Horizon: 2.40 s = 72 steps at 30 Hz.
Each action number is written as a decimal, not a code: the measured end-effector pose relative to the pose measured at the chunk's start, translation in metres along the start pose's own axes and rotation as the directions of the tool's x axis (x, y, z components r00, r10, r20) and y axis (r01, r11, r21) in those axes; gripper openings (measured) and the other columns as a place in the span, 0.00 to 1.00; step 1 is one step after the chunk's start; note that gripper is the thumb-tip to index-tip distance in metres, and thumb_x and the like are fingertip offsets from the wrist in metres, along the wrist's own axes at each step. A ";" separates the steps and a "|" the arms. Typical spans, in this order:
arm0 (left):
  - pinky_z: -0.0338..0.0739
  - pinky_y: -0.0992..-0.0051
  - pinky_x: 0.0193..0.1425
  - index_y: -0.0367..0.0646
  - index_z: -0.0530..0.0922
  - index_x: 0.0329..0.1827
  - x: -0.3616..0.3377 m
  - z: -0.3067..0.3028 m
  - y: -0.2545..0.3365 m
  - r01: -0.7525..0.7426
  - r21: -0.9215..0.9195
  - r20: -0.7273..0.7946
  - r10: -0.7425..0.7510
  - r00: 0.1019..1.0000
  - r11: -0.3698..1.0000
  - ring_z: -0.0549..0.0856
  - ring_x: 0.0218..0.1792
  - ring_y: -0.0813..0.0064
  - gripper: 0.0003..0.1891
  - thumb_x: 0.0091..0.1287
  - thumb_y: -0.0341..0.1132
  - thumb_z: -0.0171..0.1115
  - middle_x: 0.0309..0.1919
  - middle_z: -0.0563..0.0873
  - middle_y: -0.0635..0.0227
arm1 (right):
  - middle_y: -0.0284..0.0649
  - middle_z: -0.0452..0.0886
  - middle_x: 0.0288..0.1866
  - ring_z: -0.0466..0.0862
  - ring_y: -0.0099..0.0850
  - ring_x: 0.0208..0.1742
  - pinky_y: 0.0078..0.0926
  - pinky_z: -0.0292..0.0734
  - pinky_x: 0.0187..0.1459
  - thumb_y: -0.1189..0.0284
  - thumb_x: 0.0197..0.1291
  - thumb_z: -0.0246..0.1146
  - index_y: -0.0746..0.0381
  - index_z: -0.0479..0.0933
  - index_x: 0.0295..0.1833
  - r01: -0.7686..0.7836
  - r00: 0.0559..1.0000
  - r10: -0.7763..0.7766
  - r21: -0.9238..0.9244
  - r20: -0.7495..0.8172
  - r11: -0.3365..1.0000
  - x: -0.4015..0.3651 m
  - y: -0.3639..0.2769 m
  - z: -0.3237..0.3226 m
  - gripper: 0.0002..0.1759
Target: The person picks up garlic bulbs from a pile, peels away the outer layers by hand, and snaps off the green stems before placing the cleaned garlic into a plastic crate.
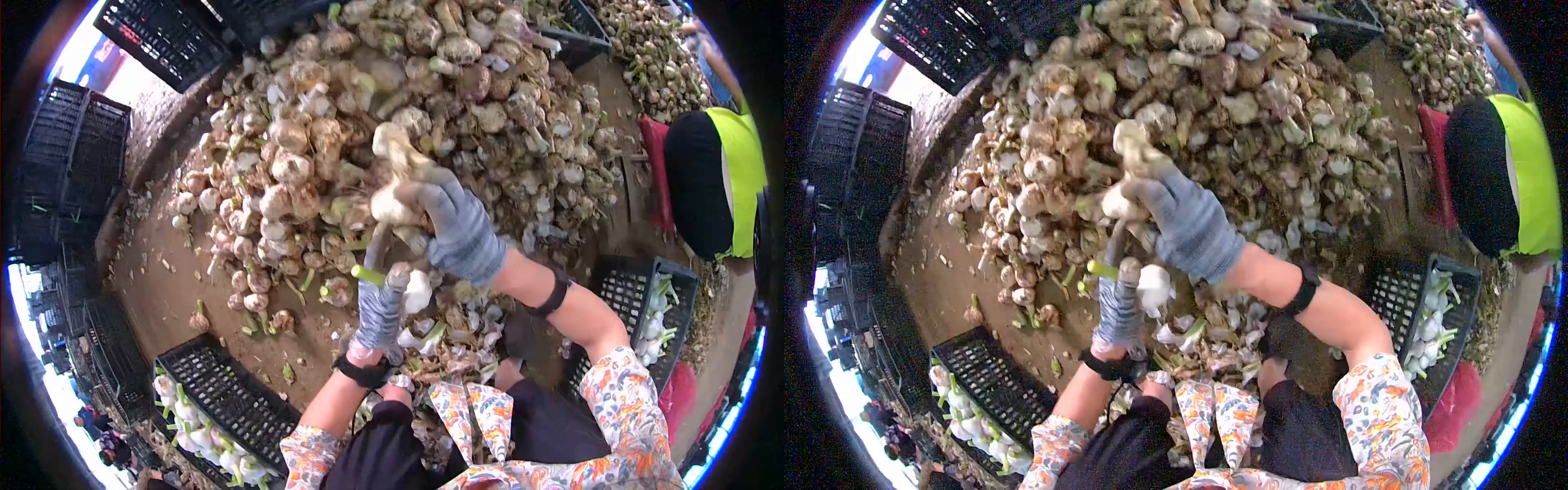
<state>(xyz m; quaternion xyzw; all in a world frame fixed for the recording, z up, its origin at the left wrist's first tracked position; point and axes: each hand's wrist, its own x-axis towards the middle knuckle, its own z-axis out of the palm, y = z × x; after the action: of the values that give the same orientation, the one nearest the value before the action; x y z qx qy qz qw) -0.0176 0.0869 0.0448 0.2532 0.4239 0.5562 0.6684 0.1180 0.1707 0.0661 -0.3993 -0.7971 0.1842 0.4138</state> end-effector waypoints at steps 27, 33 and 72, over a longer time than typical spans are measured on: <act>0.71 0.71 0.60 0.38 0.62 0.64 -0.022 0.008 -0.047 -0.044 0.394 0.224 -0.050 0.973 0.918 0.76 0.54 0.72 0.43 0.44 0.31 0.78 0.54 0.76 0.62 | 0.39 0.82 0.43 0.78 0.24 0.44 0.25 0.73 0.50 0.66 0.59 0.62 0.69 0.76 0.50 -0.758 0.647 0.571 0.504 0.505 0.414 -0.111 0.010 -0.056 0.19; 0.80 0.74 0.47 0.40 0.73 0.55 -0.013 -0.019 -0.072 0.489 -0.114 0.236 -0.455 0.859 0.865 0.83 0.38 0.74 0.32 0.56 0.57 0.64 0.40 0.83 0.65 | 0.40 0.82 0.42 0.79 0.25 0.43 0.26 0.74 0.49 0.69 0.57 0.61 0.69 0.76 0.48 -0.801 0.599 0.577 0.416 0.555 0.431 -0.123 -0.003 -0.064 0.17; 0.73 0.75 0.52 0.42 0.82 0.44 -0.014 0.013 -0.039 -0.216 0.731 0.321 -0.046 0.946 0.647 0.79 0.47 0.73 0.12 0.56 0.30 0.67 0.45 0.82 0.65 | 0.41 0.76 0.52 0.76 0.27 0.53 0.26 0.69 0.57 0.76 0.55 0.56 0.68 0.62 0.62 -0.605 0.780 0.578 0.527 0.241 0.597 -0.160 -0.015 -0.055 0.27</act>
<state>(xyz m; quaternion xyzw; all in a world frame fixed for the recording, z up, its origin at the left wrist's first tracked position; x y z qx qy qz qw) 0.0137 0.0652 0.0236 0.6128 0.4938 0.3122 0.5322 0.2099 0.0333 0.0258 -0.4911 -0.5331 0.5522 0.4119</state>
